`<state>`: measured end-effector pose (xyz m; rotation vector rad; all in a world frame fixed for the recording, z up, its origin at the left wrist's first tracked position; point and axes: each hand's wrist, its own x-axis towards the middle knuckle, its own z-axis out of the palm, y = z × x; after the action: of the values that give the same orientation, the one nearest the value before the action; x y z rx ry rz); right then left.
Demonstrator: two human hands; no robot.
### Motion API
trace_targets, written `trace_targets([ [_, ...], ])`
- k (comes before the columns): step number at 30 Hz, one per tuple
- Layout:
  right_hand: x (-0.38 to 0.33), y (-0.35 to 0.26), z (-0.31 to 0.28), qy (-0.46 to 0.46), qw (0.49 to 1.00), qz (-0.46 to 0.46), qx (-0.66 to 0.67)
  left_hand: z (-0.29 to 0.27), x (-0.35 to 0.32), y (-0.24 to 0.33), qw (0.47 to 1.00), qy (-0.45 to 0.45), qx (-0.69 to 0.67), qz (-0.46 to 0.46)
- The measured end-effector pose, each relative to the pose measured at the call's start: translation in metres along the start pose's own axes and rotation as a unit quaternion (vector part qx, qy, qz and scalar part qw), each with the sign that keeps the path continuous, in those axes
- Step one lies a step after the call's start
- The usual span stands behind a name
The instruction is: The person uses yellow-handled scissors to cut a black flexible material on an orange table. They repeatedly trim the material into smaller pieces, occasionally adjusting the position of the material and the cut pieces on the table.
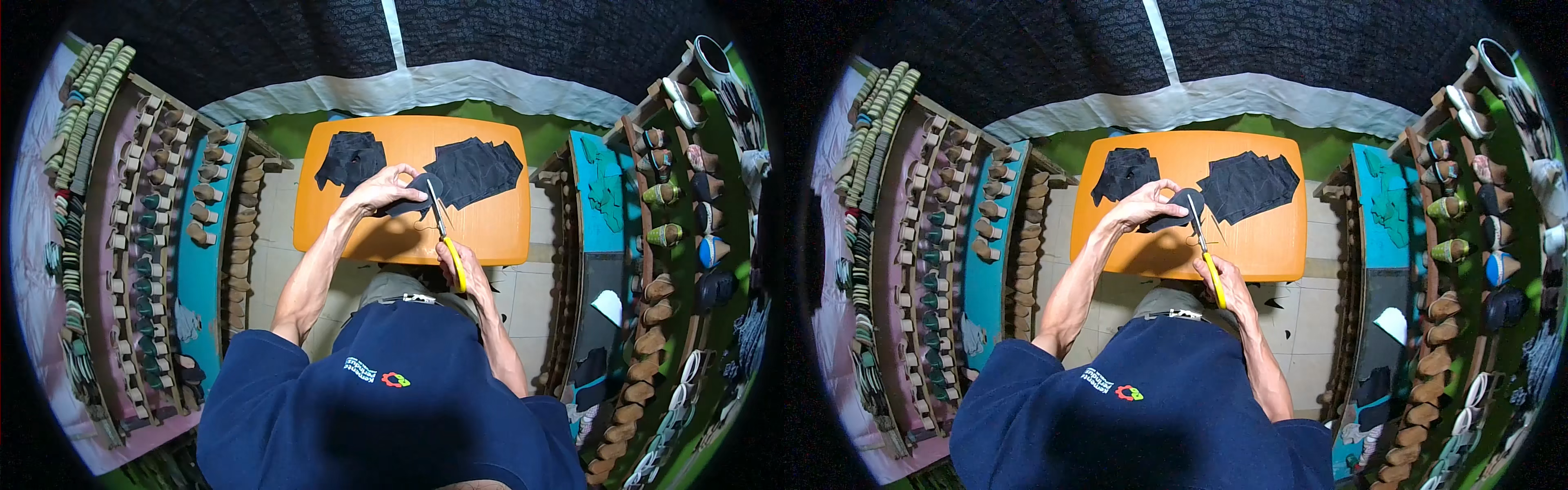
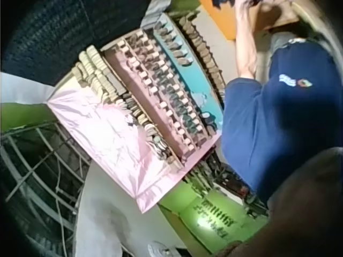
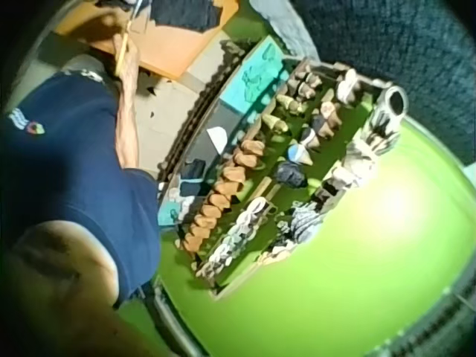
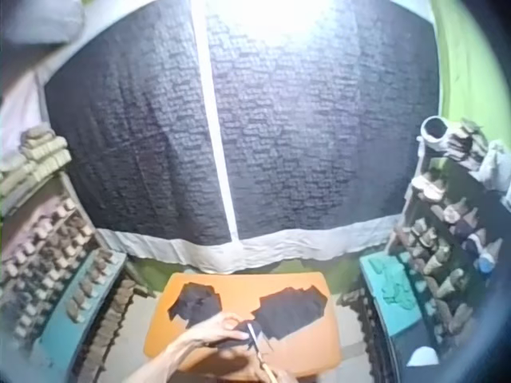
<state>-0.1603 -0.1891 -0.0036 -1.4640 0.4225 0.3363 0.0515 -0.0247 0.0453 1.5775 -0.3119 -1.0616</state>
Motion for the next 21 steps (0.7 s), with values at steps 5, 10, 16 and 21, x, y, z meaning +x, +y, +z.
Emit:
trace_targets([
  [5, -0.002, -0.002, 0.003, 0.008, 0.999, 0.008, 0.035, -0.001, 0.002, -0.006, 1.0, -0.007, -0.027, 0.004],
  [10, -0.005, -0.004, 0.007, 0.032, 0.999, 0.002, 0.015, -0.003, 0.003, -0.012, 0.999, -0.008, -0.044, 0.012],
  [16, -0.002, 0.006, 0.007, 0.0, 0.999, -0.004, 0.046, 0.007, -0.002, -0.011, 0.995, 0.039, -0.094, 0.019],
  [21, 0.004, 0.009, 0.004, -0.032, 0.996, -0.005, 0.081, 0.013, -0.004, -0.022, 0.99, 0.085, -0.102, 0.053],
])
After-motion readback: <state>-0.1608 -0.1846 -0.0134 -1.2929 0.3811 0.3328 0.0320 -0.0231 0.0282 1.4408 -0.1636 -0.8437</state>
